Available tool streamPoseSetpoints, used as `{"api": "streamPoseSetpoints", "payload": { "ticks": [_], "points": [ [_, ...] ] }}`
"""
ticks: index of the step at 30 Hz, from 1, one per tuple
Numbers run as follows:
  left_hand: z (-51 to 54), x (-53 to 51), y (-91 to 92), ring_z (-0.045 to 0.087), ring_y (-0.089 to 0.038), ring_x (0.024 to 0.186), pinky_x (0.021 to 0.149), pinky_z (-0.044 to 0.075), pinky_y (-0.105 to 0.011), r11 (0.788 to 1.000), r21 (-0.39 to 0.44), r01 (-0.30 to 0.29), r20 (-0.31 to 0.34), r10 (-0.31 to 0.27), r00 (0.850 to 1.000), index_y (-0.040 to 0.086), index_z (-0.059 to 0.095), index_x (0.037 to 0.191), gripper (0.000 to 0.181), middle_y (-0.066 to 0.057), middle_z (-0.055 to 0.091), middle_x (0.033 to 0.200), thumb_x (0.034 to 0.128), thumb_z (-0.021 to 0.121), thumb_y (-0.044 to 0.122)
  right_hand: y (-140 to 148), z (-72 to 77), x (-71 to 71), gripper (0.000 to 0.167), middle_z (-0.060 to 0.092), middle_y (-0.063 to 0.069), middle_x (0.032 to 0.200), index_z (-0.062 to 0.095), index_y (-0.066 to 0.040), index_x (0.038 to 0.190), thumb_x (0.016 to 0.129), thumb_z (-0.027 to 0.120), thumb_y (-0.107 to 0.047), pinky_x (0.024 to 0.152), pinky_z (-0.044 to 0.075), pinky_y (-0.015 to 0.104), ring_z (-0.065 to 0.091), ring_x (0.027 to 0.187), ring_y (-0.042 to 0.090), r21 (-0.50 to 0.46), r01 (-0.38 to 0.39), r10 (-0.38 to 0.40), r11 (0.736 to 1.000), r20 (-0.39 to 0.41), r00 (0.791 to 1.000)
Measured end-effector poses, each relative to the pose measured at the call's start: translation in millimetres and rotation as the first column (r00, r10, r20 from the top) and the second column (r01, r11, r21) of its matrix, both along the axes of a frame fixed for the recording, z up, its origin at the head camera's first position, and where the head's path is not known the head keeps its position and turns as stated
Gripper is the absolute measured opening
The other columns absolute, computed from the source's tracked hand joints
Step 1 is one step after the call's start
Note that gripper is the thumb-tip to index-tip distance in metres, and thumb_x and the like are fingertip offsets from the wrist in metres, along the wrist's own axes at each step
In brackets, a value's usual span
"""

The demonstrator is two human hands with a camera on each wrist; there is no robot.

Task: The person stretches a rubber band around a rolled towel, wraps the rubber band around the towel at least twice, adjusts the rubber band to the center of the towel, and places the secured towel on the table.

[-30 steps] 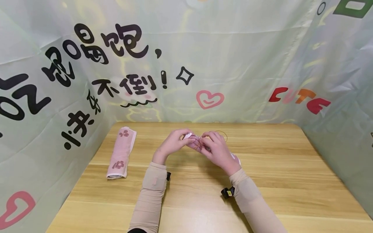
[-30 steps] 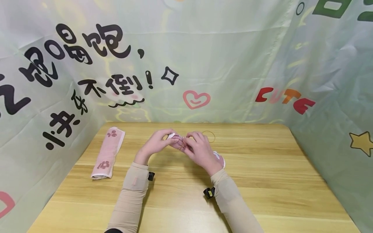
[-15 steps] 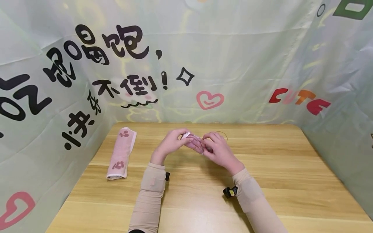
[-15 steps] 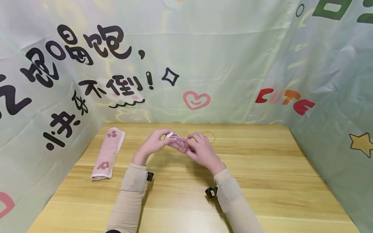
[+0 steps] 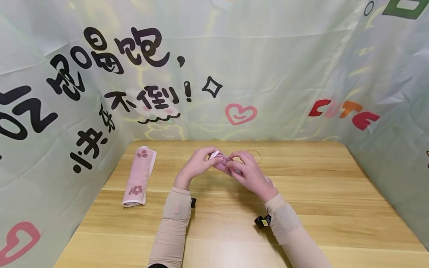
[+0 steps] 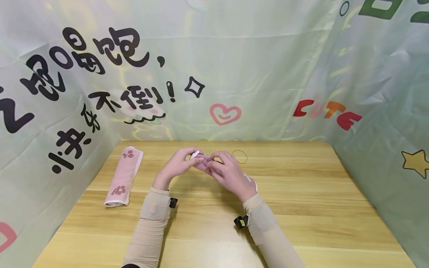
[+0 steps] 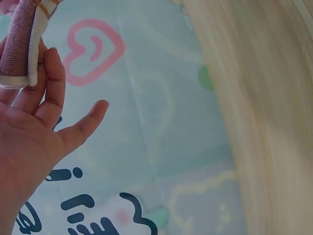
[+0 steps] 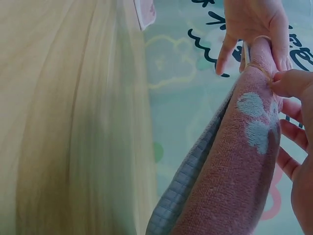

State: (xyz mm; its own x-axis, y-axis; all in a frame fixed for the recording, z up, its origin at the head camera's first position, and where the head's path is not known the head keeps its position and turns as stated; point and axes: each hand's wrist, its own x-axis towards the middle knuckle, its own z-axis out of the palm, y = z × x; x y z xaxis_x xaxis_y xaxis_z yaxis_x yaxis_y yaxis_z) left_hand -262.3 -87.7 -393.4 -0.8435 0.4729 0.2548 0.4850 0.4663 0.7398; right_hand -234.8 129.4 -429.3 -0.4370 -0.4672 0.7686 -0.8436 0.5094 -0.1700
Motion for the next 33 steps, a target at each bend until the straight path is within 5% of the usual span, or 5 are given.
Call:
{"api": "streamPoseSetpoints", "payload": {
  "ticks": [7, 16, 23, 33],
  "points": [
    [-0.6, -0.5, 1.6, 0.06, -0.011, 0.079, 0.071, 0.051, -0.03, 1.0, -0.004, 0.022, 0.003, -0.022, 1.0, 0.013, 0.069, 0.102, 0.016, -0.002, 0.071, 0.093, 0.094, 0.064, 0.026, -2.6, 0.9, 3.6, 0.008, 0.061, 0.009, 0.115, 0.072, -0.018, 0.091, 0.083, 0.073, -0.015, 0.089, 0.046, 0.054, 0.055, 0.11, 0.031, 0.085, 0.121, -0.121, 0.989, 0.001, 0.993],
    [-1.6, 0.1, 0.0, 0.055, -0.012, 0.077, 0.066, 0.048, -0.025, 0.998, -0.041, 0.042, 0.015, -0.041, 0.999, 0.011, 0.068, 0.1, 0.014, -0.003, 0.067, 0.088, 0.0945, 0.063, 0.023, -6.2, 3.1, 11.0, 0.012, 0.059, 0.007, 0.128, 0.069, -0.024, 0.094, 0.083, 0.072, -0.023, 0.091, 0.045, 0.055, 0.051, 0.119, 0.029, 0.271, 0.264, -0.284, 0.926, 0.037, 0.958],
    [-2.4, -0.6, 0.0, 0.055, -0.012, 0.079, 0.068, 0.047, -0.025, 0.997, -0.057, 0.047, 0.003, -0.046, 0.999, 0.013, 0.067, 0.099, 0.014, -0.002, 0.067, 0.088, 0.0951, 0.062, 0.024, -7.5, 6.8, 14.6, 0.011, 0.057, 0.007, 0.13, 0.066, -0.024, 0.091, 0.082, 0.071, -0.022, 0.093, 0.045, 0.056, 0.049, 0.123, 0.031, 0.326, 0.294, -0.331, 0.898, 0.063, 0.942],
    [-1.1, -0.6, -5.5, 0.055, -0.014, 0.076, 0.069, 0.049, -0.032, 0.999, -0.024, 0.034, -0.009, -0.034, 0.999, 0.012, 0.068, 0.1, 0.015, -0.001, 0.065, 0.085, 0.095, 0.063, 0.025, 2.1, -1.4, 5.6, 0.008, 0.06, 0.006, 0.12, 0.062, -0.022, 0.085, 0.081, 0.069, -0.023, 0.092, 0.044, 0.056, 0.052, 0.117, 0.032, 0.306, 0.281, -0.318, 0.909, 0.078, 0.945]
  ]
}}
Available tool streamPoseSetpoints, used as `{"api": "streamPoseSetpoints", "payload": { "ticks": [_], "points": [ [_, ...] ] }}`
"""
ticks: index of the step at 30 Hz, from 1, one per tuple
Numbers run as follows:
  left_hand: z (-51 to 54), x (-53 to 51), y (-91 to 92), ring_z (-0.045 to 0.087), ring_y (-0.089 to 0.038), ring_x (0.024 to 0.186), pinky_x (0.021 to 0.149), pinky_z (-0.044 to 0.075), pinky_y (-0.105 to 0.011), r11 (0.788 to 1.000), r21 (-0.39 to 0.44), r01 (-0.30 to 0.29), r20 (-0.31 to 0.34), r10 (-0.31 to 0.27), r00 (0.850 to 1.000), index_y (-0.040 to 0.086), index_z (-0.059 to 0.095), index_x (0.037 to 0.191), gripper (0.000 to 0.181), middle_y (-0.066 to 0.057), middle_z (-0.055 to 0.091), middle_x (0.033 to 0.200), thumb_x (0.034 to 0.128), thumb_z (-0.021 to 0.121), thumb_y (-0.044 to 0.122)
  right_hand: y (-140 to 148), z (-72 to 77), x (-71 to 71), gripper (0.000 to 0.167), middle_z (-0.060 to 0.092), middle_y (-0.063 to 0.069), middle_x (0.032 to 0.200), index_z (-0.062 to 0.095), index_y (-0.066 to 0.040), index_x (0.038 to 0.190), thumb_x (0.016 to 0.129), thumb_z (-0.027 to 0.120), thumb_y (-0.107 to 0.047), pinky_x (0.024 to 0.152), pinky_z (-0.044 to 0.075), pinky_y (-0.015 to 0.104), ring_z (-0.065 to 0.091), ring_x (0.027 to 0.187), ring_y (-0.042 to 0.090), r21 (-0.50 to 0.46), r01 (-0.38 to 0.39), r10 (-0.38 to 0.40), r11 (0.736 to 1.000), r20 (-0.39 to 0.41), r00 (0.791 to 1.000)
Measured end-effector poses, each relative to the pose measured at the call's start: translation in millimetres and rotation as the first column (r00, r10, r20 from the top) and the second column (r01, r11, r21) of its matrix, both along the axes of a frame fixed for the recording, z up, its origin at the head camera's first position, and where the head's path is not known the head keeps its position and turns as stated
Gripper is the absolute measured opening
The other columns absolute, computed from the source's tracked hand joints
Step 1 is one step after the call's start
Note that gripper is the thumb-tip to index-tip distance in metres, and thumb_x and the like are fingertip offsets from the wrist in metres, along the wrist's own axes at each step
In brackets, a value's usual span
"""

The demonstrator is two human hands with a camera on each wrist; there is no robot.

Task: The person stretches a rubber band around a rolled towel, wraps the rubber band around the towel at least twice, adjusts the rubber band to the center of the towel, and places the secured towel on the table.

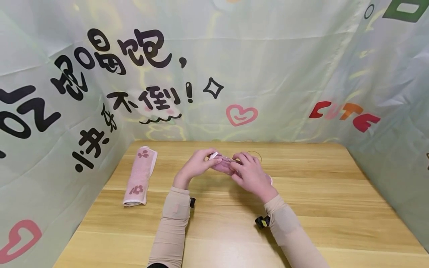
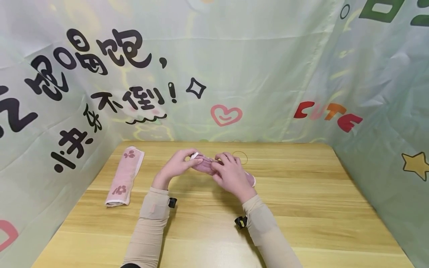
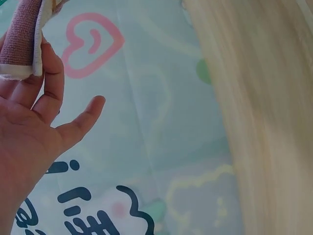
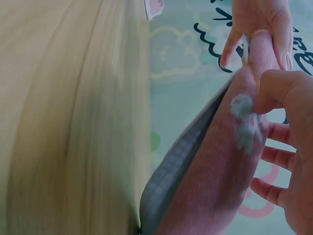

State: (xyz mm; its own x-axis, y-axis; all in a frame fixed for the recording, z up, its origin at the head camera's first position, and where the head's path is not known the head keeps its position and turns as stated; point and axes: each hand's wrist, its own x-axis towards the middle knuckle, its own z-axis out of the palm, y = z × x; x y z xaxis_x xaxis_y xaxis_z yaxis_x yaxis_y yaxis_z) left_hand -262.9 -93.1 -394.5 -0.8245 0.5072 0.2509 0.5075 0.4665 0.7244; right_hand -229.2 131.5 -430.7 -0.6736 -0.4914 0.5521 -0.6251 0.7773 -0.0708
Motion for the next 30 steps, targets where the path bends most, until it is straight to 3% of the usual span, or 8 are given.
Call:
{"api": "streamPoseSetpoints", "payload": {
  "ticks": [7, 10, 14, 19, 24, 26, 28, 30],
  "points": [
    [0.0, -1.1, -1.3, 0.054, -0.015, 0.075, 0.071, 0.049, -0.037, 1.0, 0.0, 0.01, -0.027, -0.01, 1.0, 0.012, 0.068, 0.099, 0.014, -0.001, 0.064, 0.083, 0.0948, 0.063, 0.025, 5.5, -0.9, -1.8, 0.012, 0.061, 0.004, 0.116, 0.058, -0.021, 0.083, 0.08, 0.069, -0.021, 0.093, 0.044, 0.055, 0.052, 0.114, 0.03, -0.004, -0.022, 0.022, 1.0, 0.037, 0.999],
    [-0.6, -1.0, 2.3, 0.054, -0.013, 0.075, 0.07, 0.049, -0.032, 1.0, -0.023, 0.016, -0.029, -0.017, 0.999, 0.013, 0.068, 0.099, 0.014, 0.0, 0.065, 0.085, 0.0946, 0.063, 0.025, 7.4, 1.8, -1.5, 0.017, 0.06, 0.004, 0.113, 0.055, -0.019, 0.079, 0.077, 0.071, -0.015, 0.092, 0.043, 0.054, 0.051, 0.112, 0.03, -0.027, -0.075, 0.076, 0.997, 0.039, 0.996],
    [0.5, 0.6, 8.7, 0.055, -0.011, 0.078, 0.07, 0.047, -0.025, 0.998, -0.054, 0.04, -0.03, -0.042, 0.999, 0.013, 0.069, 0.102, 0.016, 0.0, 0.067, 0.09, 0.093, 0.066, 0.027, 10.4, 1.6, -4.9, 0.02, 0.06, 0.004, 0.107, 0.055, -0.017, 0.077, 0.076, 0.073, -0.009, 0.091, 0.042, 0.054, 0.052, 0.107, 0.029, -0.121, -0.181, 0.179, 0.976, -0.027, 0.983],
    [0.6, 2.0, 12.9, 0.059, -0.012, 0.083, 0.072, 0.049, -0.025, 0.998, -0.044, 0.05, -0.03, -0.052, 0.998, 0.014, 0.071, 0.105, 0.02, -0.002, 0.071, 0.097, 0.0881, 0.072, 0.025, 10.3, -2.4, -10.7, 0.014, 0.064, 0.005, 0.102, 0.06, -0.013, 0.078, 0.079, 0.073, -0.008, 0.094, 0.041, 0.051, 0.055, 0.104, 0.028, -0.245, -0.324, 0.282, 0.914, -0.193, 0.94],
    [0.9, 2.3, 13.7, 0.06, -0.013, 0.085, 0.074, 0.05, -0.025, 0.999, -0.029, 0.039, -0.03, -0.04, 0.999, 0.015, 0.072, 0.107, 0.022, -0.002, 0.072, 0.1, 0.0875, 0.073, 0.024, 5.2, -3.7, -12.7, 0.009, 0.071, 0.007, 0.093, 0.067, -0.007, 0.082, 0.09, 0.065, -0.011, 0.089, 0.044, 0.045, 0.061, 0.097, 0.029, -0.316, -0.421, 0.298, 0.85, -0.369, 0.88],
    [1.4, 2.4, 13.4, 0.06, -0.013, 0.084, 0.075, 0.05, -0.027, 0.999, -0.023, 0.037, -0.032, -0.038, 0.999, 0.015, 0.073, 0.107, 0.021, -0.001, 0.072, 0.1, 0.0879, 0.072, 0.024, 3.5, -3.0, -11.5, 0.01, 0.072, 0.007, 0.09, 0.068, -0.007, 0.083, 0.091, 0.064, -0.011, 0.088, 0.044, 0.045, 0.062, 0.094, 0.028, -0.357, -0.432, 0.292, 0.828, -0.383, 0.876],
    [1.8, 2.6, 12.9, 0.059, -0.013, 0.085, 0.075, 0.05, -0.029, 0.999, -0.019, 0.038, -0.038, -0.039, 0.999, 0.015, 0.073, 0.107, 0.021, -0.001, 0.072, 0.1, 0.088, 0.072, 0.024, 2.7, -2.1, -9.6, 0.003, 0.072, 0.006, 0.089, 0.069, -0.006, 0.085, 0.088, 0.068, -0.006, 0.088, 0.043, 0.043, 0.061, 0.092, 0.027, -0.409, -0.436, 0.296, 0.802, -0.361, 0.884],
    [1.8, 2.7, 12.3, 0.059, -0.013, 0.084, 0.075, 0.051, -0.03, 0.999, -0.009, 0.042, -0.039, -0.042, 0.998, 0.015, 0.073, 0.107, 0.021, -0.001, 0.072, 0.1, 0.0883, 0.072, 0.024, 2.8, -1.1, -8.0, 0.01, 0.073, 0.006, 0.09, 0.069, -0.007, 0.087, 0.082, 0.071, 0.002, 0.089, 0.043, 0.041, 0.06, 0.092, 0.026, -0.457, -0.43, 0.306, 0.778, -0.322, 0.896]
  ]
}}
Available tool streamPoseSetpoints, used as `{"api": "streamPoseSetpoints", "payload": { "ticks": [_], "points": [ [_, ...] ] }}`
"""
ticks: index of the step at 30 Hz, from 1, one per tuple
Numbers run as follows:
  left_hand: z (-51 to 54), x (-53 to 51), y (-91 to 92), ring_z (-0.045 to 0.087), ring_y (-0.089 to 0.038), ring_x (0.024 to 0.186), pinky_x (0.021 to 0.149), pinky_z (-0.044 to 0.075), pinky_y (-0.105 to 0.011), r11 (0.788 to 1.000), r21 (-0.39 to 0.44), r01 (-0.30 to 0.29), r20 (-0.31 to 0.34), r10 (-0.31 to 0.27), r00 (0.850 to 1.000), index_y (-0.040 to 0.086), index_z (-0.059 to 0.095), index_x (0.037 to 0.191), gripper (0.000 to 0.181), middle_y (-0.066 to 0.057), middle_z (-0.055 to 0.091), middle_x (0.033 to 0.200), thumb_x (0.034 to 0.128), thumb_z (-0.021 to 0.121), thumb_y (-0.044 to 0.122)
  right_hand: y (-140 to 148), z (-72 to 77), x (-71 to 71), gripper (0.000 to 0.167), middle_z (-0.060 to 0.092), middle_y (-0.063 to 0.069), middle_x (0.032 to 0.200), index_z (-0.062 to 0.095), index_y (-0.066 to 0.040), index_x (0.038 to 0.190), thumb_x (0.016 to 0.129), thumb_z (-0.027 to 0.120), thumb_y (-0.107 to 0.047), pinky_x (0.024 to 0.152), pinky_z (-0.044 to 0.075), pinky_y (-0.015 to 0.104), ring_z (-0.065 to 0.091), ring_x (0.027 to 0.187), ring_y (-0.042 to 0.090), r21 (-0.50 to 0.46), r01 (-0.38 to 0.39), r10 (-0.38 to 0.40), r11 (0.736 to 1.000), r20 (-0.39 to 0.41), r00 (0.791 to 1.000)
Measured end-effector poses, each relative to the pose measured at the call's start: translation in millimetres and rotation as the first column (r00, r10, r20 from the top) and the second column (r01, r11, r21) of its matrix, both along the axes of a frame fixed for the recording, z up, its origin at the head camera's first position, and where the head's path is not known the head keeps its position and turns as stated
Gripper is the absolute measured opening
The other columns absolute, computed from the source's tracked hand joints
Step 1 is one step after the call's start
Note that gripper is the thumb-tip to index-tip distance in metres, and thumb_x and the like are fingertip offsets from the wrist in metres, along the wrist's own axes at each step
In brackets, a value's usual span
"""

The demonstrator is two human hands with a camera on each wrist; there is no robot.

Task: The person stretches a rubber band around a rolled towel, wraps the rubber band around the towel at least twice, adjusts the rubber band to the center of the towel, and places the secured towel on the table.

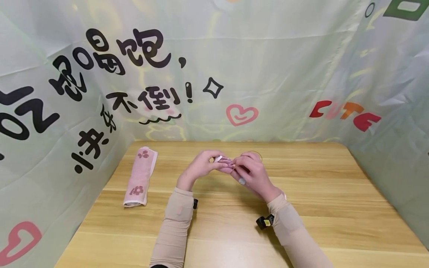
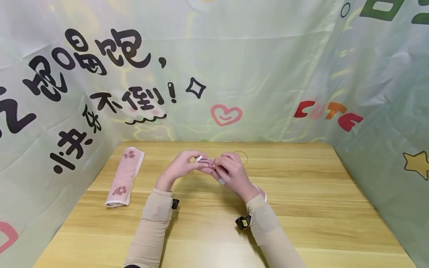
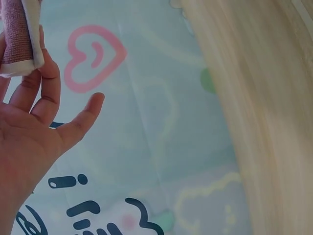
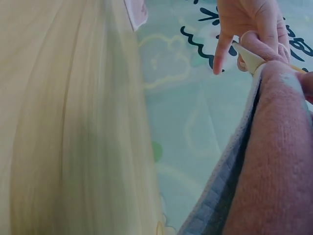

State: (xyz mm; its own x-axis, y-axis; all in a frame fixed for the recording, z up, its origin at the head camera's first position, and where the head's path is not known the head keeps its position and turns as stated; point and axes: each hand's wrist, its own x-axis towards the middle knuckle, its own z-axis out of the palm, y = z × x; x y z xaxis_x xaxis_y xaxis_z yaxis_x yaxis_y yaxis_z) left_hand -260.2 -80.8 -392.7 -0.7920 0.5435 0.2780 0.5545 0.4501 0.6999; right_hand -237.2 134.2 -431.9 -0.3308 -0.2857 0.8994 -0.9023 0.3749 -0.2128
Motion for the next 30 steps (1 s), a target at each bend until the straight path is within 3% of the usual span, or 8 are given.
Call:
{"api": "streamPoseSetpoints", "payload": {
  "ticks": [5, 13, 21, 25, 30],
  "points": [
    [1.2, 1.3, -1.9, 0.058, -0.012, 0.083, 0.075, 0.051, -0.029, 1.0, 0.011, 0.001, -0.01, -0.001, 1.0, 0.015, 0.073, 0.107, 0.019, -0.001, 0.071, 0.097, 0.0895, 0.07, 0.021, 1.5, 1.0, 0.8, 0.027, 0.073, 0.006, 0.091, 0.069, -0.009, 0.09, 0.073, 0.074, 0.012, 0.089, 0.042, 0.032, 0.058, 0.092, 0.024, -0.006, 0.003, -0.003, 1.0, 0.081, 0.997],
    [0.6, 0.6, -0.3, 0.066, -0.018, 0.102, 0.093, 0.051, -0.032, 0.997, -0.054, 0.047, -0.07, -0.051, 0.996, 0.009, 0.073, 0.109, 0.021, -0.006, 0.073, 0.108, 0.0883, 0.07, 0.014, 4.9, -0.5, -2.4, 0.021, 0.067, 0.004, 0.084, 0.066, -0.008, 0.092, 0.079, 0.072, 0.007, 0.084, 0.039, 0.039, 0.055, 0.081, 0.019, 0.085, 0.086, -0.097, 0.993, 0.14, 0.985],
    [5.1, 5.9, 1.3, 0.064, -0.022, 0.102, 0.092, 0.05, -0.034, 0.994, -0.062, 0.086, -0.123, -0.094, 0.988, 0.007, 0.072, 0.107, 0.02, -0.008, 0.072, 0.107, 0.0872, 0.07, 0.009, 4.4, 0.1, -2.9, 0.013, 0.067, 0.007, 0.086, 0.066, -0.007, 0.095, 0.086, 0.065, 0.003, 0.082, 0.045, 0.045, 0.058, 0.082, 0.024, 0.175, 0.198, -0.23, 0.964, 0.184, 0.956],
    [4.9, 5.4, -2.7, 0.064, -0.021, 0.101, 0.092, 0.051, -0.034, 0.998, -0.018, 0.057, -0.109, -0.058, 0.992, 0.007, 0.072, 0.107, 0.019, -0.008, 0.072, 0.107, 0.0885, 0.068, 0.008, 7.0, 2.5, -3.0, 0.014, 0.068, 0.006, 0.087, 0.067, -0.008, 0.092, 0.085, 0.065, 0.005, 0.082, 0.047, 0.044, 0.059, 0.084, 0.025, 0.207, 0.201, -0.239, 0.957, 0.178, 0.954],
    [4.1, 4.0, -9.9, 0.064, -0.024, 0.107, 0.097, 0.05, -0.039, 0.999, 0.044, -0.016, -0.094, 0.02, 0.995, 0.007, 0.071, 0.111, 0.023, -0.01, 0.071, 0.112, 0.0894, 0.067, 0.008, 10.9, 3.9, -3.1, 0.013, 0.068, 0.004, 0.088, 0.067, -0.01, 0.091, 0.088, 0.065, 0.003, 0.084, 0.046, 0.04, 0.059, 0.087, 0.022, 0.24, 0.151, -0.194, 0.959, 0.167, 0.967]
  ]
}}
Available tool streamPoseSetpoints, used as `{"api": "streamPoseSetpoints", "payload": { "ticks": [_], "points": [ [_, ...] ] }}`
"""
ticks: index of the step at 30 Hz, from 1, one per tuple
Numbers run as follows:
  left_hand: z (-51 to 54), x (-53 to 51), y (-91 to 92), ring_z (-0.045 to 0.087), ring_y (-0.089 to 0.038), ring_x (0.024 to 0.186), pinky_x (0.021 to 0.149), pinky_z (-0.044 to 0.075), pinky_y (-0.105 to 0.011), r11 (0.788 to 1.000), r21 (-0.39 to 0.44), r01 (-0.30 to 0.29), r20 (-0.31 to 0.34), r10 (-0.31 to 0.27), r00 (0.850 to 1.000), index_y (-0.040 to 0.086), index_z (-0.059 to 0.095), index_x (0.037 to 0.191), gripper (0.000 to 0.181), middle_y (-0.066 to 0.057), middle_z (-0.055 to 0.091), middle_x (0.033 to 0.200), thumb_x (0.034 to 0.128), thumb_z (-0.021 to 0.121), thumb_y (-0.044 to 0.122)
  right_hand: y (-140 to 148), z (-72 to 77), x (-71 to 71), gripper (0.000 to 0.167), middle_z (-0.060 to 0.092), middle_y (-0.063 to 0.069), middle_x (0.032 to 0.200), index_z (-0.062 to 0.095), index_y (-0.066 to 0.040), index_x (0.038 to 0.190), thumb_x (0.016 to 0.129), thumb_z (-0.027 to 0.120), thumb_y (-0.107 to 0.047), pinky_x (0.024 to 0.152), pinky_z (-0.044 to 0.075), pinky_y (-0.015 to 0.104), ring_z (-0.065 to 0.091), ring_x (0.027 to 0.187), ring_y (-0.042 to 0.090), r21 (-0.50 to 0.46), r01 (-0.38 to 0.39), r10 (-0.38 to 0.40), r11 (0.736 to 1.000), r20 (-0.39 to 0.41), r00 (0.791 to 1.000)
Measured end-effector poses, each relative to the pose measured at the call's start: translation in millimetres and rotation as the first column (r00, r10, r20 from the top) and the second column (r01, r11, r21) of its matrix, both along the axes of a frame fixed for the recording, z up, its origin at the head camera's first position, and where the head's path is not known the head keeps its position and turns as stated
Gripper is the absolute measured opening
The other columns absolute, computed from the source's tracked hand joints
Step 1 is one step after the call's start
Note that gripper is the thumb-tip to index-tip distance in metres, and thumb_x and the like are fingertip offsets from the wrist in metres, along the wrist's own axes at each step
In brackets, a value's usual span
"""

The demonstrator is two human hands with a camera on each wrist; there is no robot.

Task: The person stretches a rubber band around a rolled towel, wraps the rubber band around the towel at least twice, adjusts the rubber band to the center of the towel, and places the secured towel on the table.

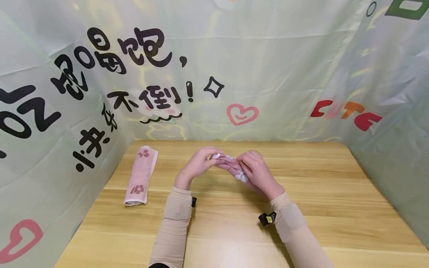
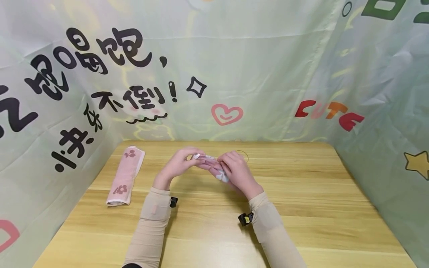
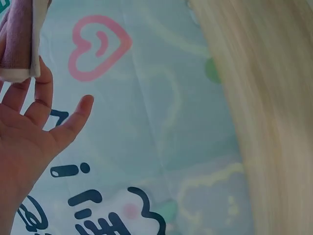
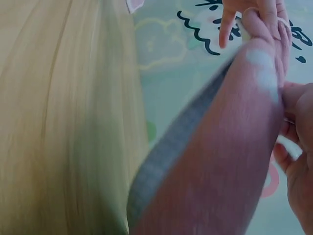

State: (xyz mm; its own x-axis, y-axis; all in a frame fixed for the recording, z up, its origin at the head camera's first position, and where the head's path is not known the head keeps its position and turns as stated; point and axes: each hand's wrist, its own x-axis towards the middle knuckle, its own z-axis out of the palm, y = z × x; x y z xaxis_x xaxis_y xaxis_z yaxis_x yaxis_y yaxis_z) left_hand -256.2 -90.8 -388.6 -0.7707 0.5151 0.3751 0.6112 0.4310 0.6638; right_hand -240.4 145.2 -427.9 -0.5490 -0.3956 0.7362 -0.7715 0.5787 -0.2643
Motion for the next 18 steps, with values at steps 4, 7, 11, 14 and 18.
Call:
{"api": "streamPoseSetpoints", "payload": {
  "ticks": [4, 7, 11, 14, 18],
  "points": [
    [-1.8, -3.2, -4.8, 0.063, -0.026, 0.11, 0.098, 0.048, -0.043, 0.998, 0.029, -0.062, 0.006, 0.062, 0.998, 0.007, 0.072, 0.11, 0.021, -0.011, 0.071, 0.114, 0.0906, 0.066, 0.01, 1.2, -0.3, -1.1, 0.012, 0.069, 0.004, 0.089, 0.067, -0.01, 0.09, 0.087, 0.066, 0.002, 0.089, 0.044, 0.04, 0.06, 0.091, 0.021, 0.021, -0.053, 0.054, 0.998, -0.021, 0.998],
    [-3.6, -5.9, -7.3, 0.063, -0.025, 0.109, 0.097, 0.049, -0.042, 0.993, 0.051, -0.104, -0.004, 0.104, 0.995, 0.009, 0.072, 0.108, 0.018, -0.01, 0.071, 0.112, 0.0912, 0.066, 0.011, 0.1, -1.0, -2.1, 0.014, 0.069, 0.006, 0.093, 0.068, -0.008, 0.091, 0.083, 0.069, 0.004, 0.093, 0.044, 0.043, 0.061, 0.096, 0.025, 0.031, -0.083, 0.085, 0.996, -0.064, 0.994],
    [-3.9, -7.7, -5.4, 0.065, -0.022, 0.107, 0.095, 0.05, -0.041, 0.984, 0.047, -0.174, -0.049, 0.176, 0.983, 0.012, 0.073, 0.106, 0.016, -0.006, 0.072, 0.11, 0.0918, 0.067, 0.017, -1.1, -0.4, -2.0, 0.014, 0.068, 0.008, 0.099, 0.069, -0.008, 0.092, 0.082, 0.07, 0.002, 0.097, 0.042, 0.046, 0.059, 0.104, 0.029, 0.06, -0.09, 0.095, 0.994, -0.097, 0.991],
    [-3.6, -7.6, -1.1, 0.067, -0.021, 0.103, 0.092, 0.052, -0.04, 0.971, 0.029, -0.236, -0.091, 0.238, 0.967, 0.014, 0.074, 0.104, 0.016, -0.004, 0.074, 0.106, 0.091, 0.068, 0.021, -1.3, 1.3, 0.1, 0.009, 0.066, 0.009, 0.103, 0.068, -0.009, 0.091, 0.083, 0.069, -0.003, 0.098, 0.041, 0.048, 0.057, 0.107, 0.029, 0.079, -0.084, 0.091, 0.993, -0.091, 0.992],
    [-4.5, -7.2, 4.9, 0.069, -0.019, 0.092, 0.082, 0.051, -0.038, 0.952, 0.002, -0.305, -0.117, 0.303, 0.946, 0.016, 0.075, 0.104, 0.017, -0.002, 0.075, 0.103, 0.0894, 0.069, 0.023, -5.1, 1.9, 4.0, 0.005, 0.063, 0.01, 0.106, 0.065, -0.012, 0.085, 0.08, 0.066, -0.011, 0.096, 0.042, 0.049, 0.055, 0.105, 0.028, 0.1, -0.066, 0.077, 0.993, -0.106, 0.991]
  ]
}}
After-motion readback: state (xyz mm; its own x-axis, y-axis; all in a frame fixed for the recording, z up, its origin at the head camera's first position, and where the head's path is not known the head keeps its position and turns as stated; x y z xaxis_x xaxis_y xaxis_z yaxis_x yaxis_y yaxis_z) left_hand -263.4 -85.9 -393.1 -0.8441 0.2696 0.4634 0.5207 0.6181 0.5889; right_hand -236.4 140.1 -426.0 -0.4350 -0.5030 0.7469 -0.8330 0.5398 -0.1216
